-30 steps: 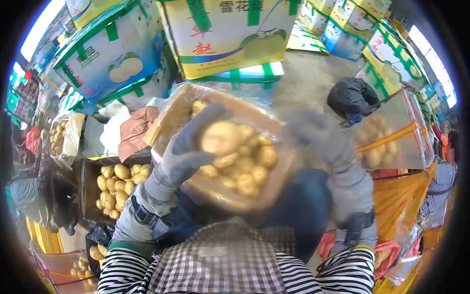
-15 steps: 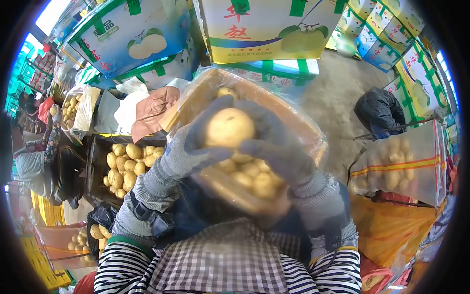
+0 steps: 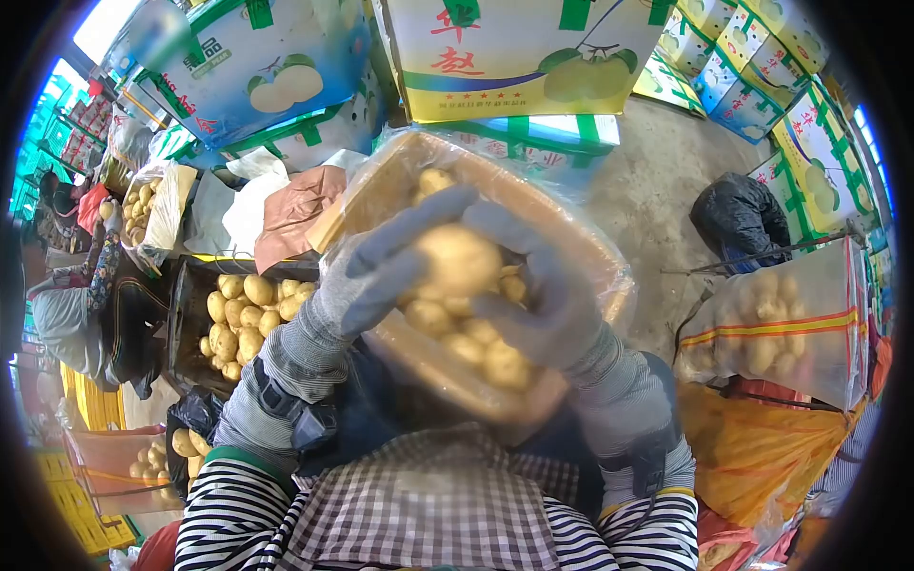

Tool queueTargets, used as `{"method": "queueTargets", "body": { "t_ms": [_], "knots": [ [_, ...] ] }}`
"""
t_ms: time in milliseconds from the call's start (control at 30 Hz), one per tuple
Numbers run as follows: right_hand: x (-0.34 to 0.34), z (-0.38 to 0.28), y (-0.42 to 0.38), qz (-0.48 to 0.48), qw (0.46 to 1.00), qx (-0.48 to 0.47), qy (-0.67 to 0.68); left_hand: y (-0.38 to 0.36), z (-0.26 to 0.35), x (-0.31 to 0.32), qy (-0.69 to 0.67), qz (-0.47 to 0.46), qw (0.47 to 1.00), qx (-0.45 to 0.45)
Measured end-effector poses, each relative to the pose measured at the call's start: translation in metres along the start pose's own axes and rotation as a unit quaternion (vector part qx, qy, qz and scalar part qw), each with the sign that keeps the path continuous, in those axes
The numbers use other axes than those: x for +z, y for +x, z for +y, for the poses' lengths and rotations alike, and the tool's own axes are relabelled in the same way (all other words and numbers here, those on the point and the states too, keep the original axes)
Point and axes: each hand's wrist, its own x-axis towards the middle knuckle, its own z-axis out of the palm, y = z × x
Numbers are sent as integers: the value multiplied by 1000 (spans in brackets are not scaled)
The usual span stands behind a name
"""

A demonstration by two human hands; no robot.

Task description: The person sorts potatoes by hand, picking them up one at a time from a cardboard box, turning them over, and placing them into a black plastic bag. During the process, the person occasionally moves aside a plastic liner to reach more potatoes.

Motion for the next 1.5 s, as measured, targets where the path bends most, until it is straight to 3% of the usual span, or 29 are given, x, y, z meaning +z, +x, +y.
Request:
{"method": "queueTargets", "body": {
  "t_ms": [133,233,333,433,533,600,633,667,700,733,767,833,900,967,1000,1033,1067,1167,1267,1300,1367,1500],
  "knots": [
    [-2,5,3,-8,986,-47,-157,-5,-9,3,-11,11,1000,20],
    [8,-3,9,18,986,-29,-165,-6,-13,-3,25,42,996,69],
    [16,8,4,47,998,47,-6,-7,-10,-5,98,52,989,96],
    [17,2,5,41,996,74,20,-10,-21,-5,163,58,972,161],
    [7,5,3,35,991,106,-69,-16,-16,3,210,69,966,137],
    [12,22,-1,131,971,118,-158,-16,-17,7,224,82,962,129],
    [-1,55,-9,95,895,-97,-424,-16,-13,6,225,91,962,123],
    [2,59,-5,139,987,-2,-83,-19,-7,1,144,118,976,113],
    [-9,70,-7,141,986,3,-94,-19,0,-2,58,141,982,111],
    [-15,66,-8,172,974,122,79,-22,11,-7,-29,156,980,117],
    [-16,70,-8,169,972,129,98,-37,32,-16,-190,181,964,47],
    [-18,76,-7,178,965,145,128,-69,44,-54,-176,261,948,47],
    [-6,72,-6,186,961,175,109,-101,18,-94,-263,347,899,48],
    [-5,73,-8,154,961,205,105,-153,-55,-144,-56,430,901,10],
    [8,61,-5,194,949,236,81,-180,-91,-169,43,469,882,-21],
    [9,60,-4,173,954,229,85,-199,-107,-183,-300,497,799,-155],
    [8,64,-3,153,959,221,88,-219,-124,-200,-360,522,747,-199],
    [-5,78,-3,113,960,216,137,-223,-119,-225,-231,534,792,-185],
    [-11,79,4,144,965,204,81,-169,-65,-226,-176,491,847,-101],
    [-16,85,5,143,969,194,56,-144,-43,-214,-177,461,867,-70],
    [-23,88,7,133,956,258,46,-97,-5,-176,-199,392,898,-24],
    [-27,118,3,182,933,309,18,-20,21,-79,-280,276,919,-17]
  ]
}}
